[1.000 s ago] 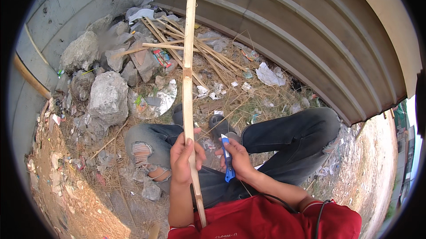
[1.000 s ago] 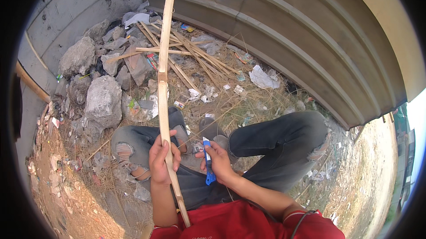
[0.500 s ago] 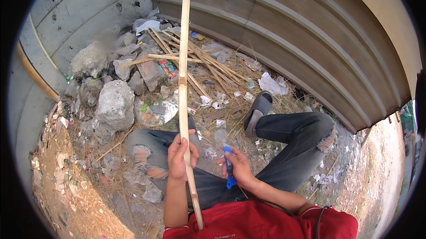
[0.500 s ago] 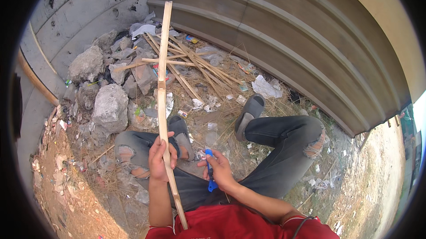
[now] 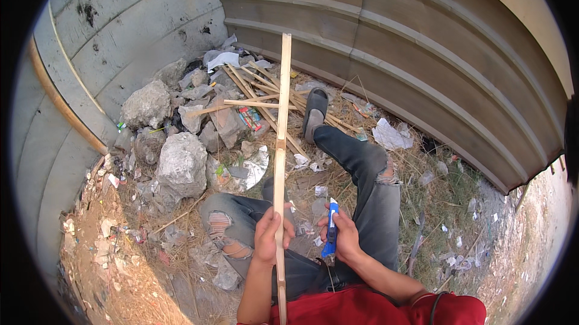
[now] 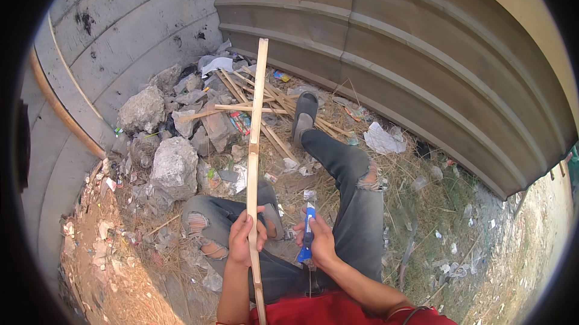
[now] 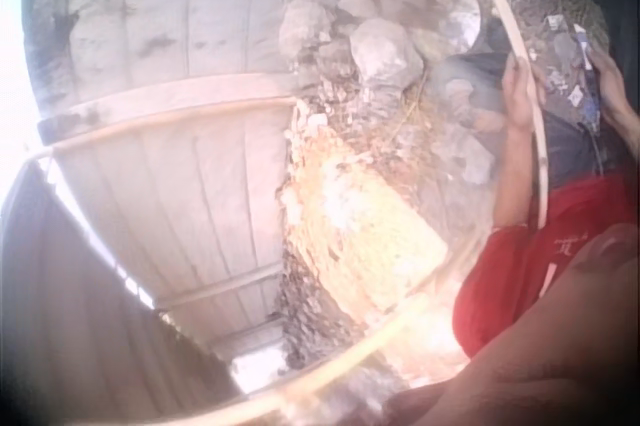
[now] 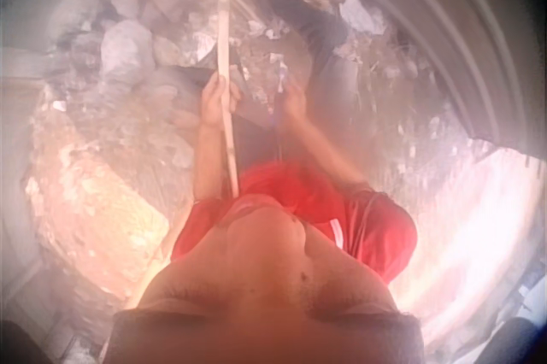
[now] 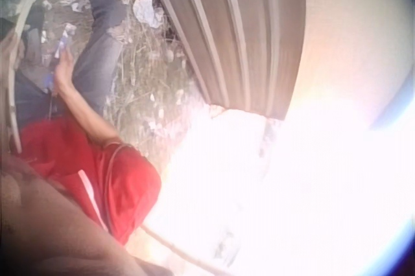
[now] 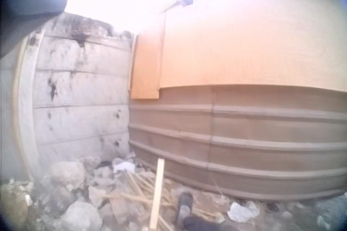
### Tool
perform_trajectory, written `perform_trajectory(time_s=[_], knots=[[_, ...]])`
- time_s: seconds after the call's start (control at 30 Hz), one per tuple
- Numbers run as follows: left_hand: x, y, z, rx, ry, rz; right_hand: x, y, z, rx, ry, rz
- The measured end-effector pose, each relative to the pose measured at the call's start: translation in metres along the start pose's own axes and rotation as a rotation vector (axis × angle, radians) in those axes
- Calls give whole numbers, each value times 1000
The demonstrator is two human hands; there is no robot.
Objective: The person sits on the ground and uses a knife to split a long bamboo pole into thin strips. They hold the bamboo with one hand and use the knife to carefully shave and separate the material into smaller pieces.
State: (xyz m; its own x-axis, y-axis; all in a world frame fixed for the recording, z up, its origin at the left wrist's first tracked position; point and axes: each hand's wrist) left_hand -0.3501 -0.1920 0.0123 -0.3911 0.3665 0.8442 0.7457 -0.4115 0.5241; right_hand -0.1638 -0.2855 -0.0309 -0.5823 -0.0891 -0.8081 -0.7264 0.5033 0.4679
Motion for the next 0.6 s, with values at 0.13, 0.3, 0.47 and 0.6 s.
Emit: perform_trajectory(time_s=[0.13,0.3,0.47,0.6], knots=[[-4,9,6,-4,-11,46,-28,4,14,-71,-73,-122],[-10,23,15,7,-43,115,-36,-11,31,-73,-126,-111],[-10,24,20,64,-36,137,-35,-17,15,-38,-179,-88],[-14,23,22,72,-15,130,-14,-21,7,26,-134,-54]])
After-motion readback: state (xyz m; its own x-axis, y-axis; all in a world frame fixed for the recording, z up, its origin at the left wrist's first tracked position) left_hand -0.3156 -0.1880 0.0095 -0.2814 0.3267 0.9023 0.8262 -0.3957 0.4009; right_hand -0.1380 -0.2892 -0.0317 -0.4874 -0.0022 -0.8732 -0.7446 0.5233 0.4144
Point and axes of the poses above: each hand's wrist, its own z-axis towards the middle knuckle, its own y-axis out of the palm, x = y × z, and after that the axes turned 1 degree about y, right-handed
